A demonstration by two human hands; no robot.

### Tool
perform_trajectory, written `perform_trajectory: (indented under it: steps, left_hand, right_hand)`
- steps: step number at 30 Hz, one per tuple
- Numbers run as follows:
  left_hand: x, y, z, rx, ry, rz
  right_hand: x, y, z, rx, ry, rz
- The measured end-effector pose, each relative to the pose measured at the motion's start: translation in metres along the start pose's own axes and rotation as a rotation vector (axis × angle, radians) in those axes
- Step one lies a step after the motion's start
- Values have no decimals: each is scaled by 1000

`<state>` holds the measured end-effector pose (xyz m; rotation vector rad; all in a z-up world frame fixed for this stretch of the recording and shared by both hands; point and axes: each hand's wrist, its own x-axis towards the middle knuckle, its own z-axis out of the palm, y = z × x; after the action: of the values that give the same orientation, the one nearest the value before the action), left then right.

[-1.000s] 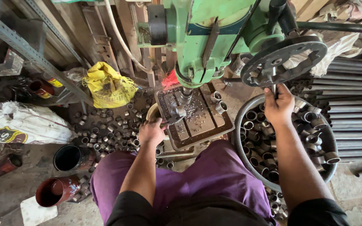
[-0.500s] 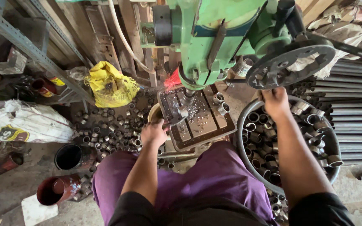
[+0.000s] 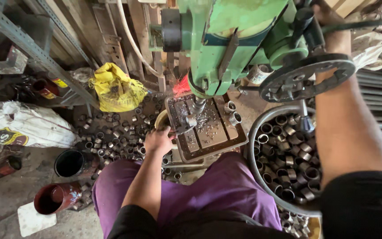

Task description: The person operates a drill press to drill holes into small cylindrical metal parts. They pick up parts from a large metal bowl, place them under the drill bit, lower the drill using a handwheel, and then remove the finished parts.

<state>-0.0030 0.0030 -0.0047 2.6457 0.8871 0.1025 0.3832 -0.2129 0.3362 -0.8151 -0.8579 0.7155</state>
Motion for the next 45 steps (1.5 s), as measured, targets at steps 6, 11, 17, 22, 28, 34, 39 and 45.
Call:
perform_trajectory:
  steps: [6, 11, 17, 22, 28, 34, 39, 45]
  left_hand:
    - [1, 0, 2, 29, 12, 7]
    - [1, -1, 4, 15, 57, 28]
    - [0, -2, 5, 34, 55, 41]
    - [4, 0, 3, 52, -40, -15]
    - [0, 0, 4, 25, 66, 18]
    - [-1, 3, 0, 32, 26, -14]
    - [-1, 1, -3, 60, 41, 15]
    - [-5, 9, -5, 77, -91, -62]
  right_hand:
    - [-56, -43, 42, -153, 72, 94]
    - [-123, -57, 11, -785, 62, 378]
    - [-172, -4, 24, -1070, 216, 517]
    - [-182, -1, 21, -1000, 213, 285]
    - [-185, 9, 11, -863, 198, 189]
    - [-184, 15, 13, -917, 192, 148]
    - [-185, 19, 12, -947, 205, 136]
    - [-182, 51, -4, -949, 287, 61]
